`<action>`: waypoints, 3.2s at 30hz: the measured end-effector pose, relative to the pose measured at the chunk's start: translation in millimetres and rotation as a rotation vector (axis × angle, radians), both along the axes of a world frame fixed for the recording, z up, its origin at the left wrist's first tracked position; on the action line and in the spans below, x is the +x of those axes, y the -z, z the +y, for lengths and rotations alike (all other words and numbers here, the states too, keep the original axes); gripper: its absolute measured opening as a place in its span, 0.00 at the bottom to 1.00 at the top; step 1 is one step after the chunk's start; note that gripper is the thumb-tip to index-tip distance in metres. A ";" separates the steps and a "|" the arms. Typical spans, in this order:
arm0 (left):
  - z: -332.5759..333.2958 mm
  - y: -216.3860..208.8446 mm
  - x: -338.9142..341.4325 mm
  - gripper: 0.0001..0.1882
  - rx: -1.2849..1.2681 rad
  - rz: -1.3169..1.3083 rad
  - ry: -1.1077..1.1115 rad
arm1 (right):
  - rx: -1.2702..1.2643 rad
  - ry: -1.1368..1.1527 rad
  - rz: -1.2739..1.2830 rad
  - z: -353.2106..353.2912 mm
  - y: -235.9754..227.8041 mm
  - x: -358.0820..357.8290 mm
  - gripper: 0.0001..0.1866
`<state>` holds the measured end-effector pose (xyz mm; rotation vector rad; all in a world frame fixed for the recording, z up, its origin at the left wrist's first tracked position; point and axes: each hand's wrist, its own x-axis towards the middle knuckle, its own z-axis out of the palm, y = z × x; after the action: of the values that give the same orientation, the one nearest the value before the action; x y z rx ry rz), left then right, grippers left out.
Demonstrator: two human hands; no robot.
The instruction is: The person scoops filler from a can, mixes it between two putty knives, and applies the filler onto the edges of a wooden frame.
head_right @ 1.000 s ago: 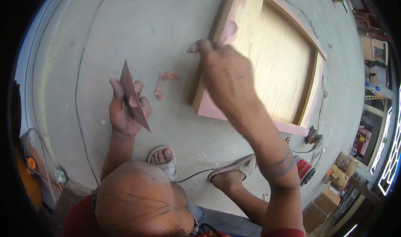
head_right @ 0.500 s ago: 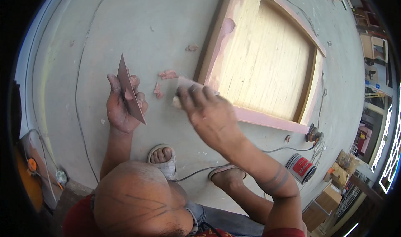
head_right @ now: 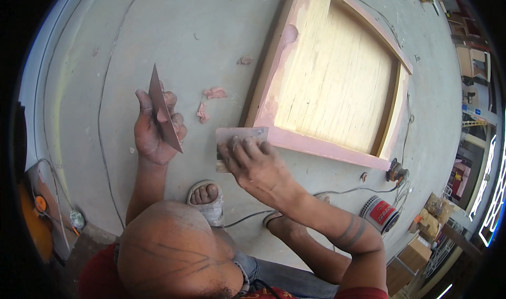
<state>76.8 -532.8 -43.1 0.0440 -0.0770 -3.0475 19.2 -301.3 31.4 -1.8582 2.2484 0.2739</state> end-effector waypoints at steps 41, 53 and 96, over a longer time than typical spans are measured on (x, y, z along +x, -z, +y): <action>50.9 14.0 -2.7 0.30 -0.048 -0.379 0.332 | -0.386 0.593 -0.339 25.7 -51.1 -100.0 0.14; 52.2 -18.1 -16.5 0.25 -0.155 -0.348 0.167 | -0.416 0.198 0.006 18.7 -19.7 -82.4 0.28; 45.2 12.5 5.5 0.31 -0.219 -0.413 0.194 | -0.361 0.264 -0.008 24.6 -5.5 -61.5 0.31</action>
<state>82.2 -487.6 -55.6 0.6855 -0.4668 -3.1427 -42.4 -276.7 36.8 -1.6730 2.6395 -0.1946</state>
